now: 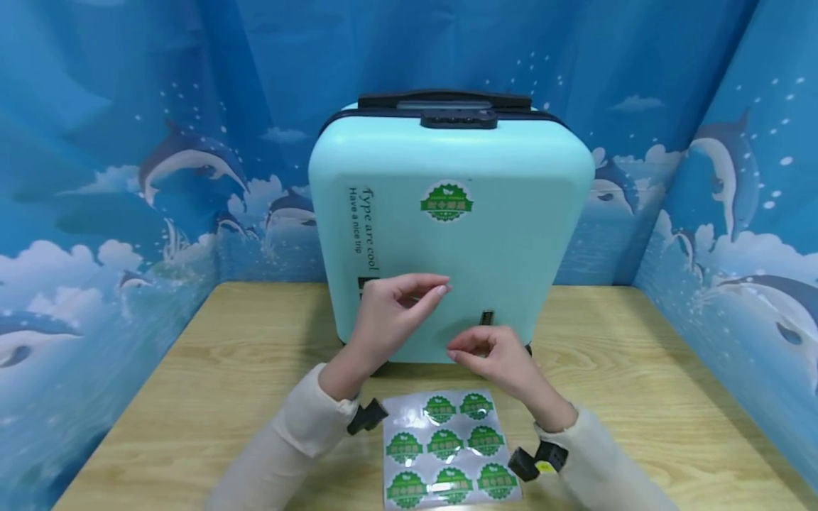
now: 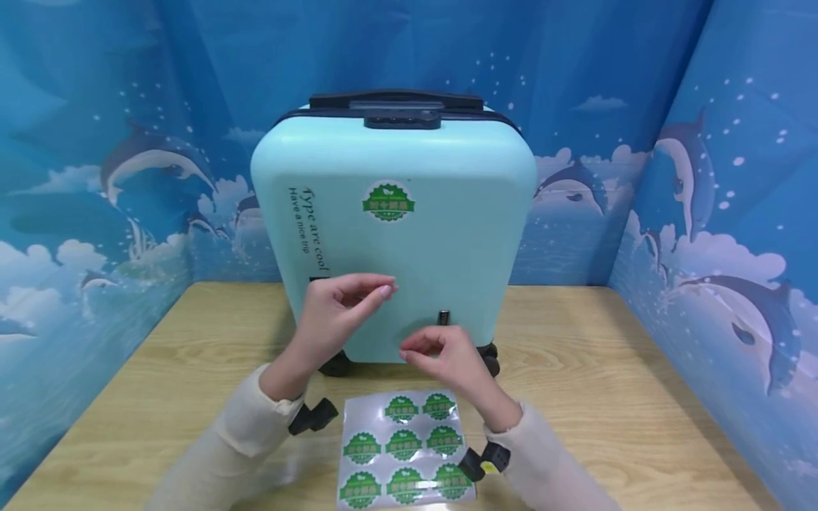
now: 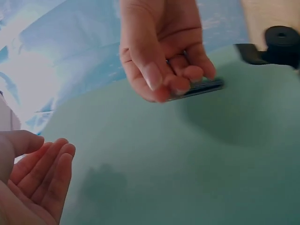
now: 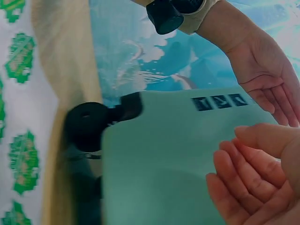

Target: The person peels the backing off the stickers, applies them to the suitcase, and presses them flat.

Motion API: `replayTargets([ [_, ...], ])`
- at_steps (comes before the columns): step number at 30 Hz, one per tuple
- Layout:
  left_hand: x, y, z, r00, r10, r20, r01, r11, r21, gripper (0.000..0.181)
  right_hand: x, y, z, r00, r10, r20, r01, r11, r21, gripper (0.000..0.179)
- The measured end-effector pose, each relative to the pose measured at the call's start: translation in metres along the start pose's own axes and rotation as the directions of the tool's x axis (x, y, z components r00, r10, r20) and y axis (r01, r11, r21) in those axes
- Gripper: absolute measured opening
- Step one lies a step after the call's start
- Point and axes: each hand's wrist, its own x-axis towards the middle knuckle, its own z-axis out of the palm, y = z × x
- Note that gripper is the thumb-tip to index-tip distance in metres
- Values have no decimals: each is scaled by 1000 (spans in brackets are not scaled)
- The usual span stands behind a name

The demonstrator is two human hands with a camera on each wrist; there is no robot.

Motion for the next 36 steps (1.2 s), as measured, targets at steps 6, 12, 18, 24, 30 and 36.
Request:
replayTargets([
  [6, -18, -18, 3, 996, -6, 92, 2, 999, 44, 15, -7, 12, 5, 995, 40, 88, -41, 999, 9, 18],
  [12, -40, -38, 9, 985, -74, 159, 69, 997, 38, 14, -12, 21, 7, 987, 93, 127, -93, 996, -6, 16],
  [18, -60, -53, 12, 944, -223, 243, 228, 974, 7, 17, -15, 35, 8, 977, 151, 150, -147, 988, -37, 20],
  [24, -73, -68, 13, 867, -381, 320, 391, 920, 33, 21, -16, 47, 9, 963, 215, 161, -213, 977, -32, 22],
  [30, -83, -81, 13, 797, -472, 377, 501, 865, 22, 24, -16, 55, 14, 955, 240, 174, -249, 968, 27, 24],
  [36, -87, -88, 13, 750, -525, 402, 578, 816, -12, 25, -16, 59, 21, 953, 233, 193, -251, 965, 73, 23],
])
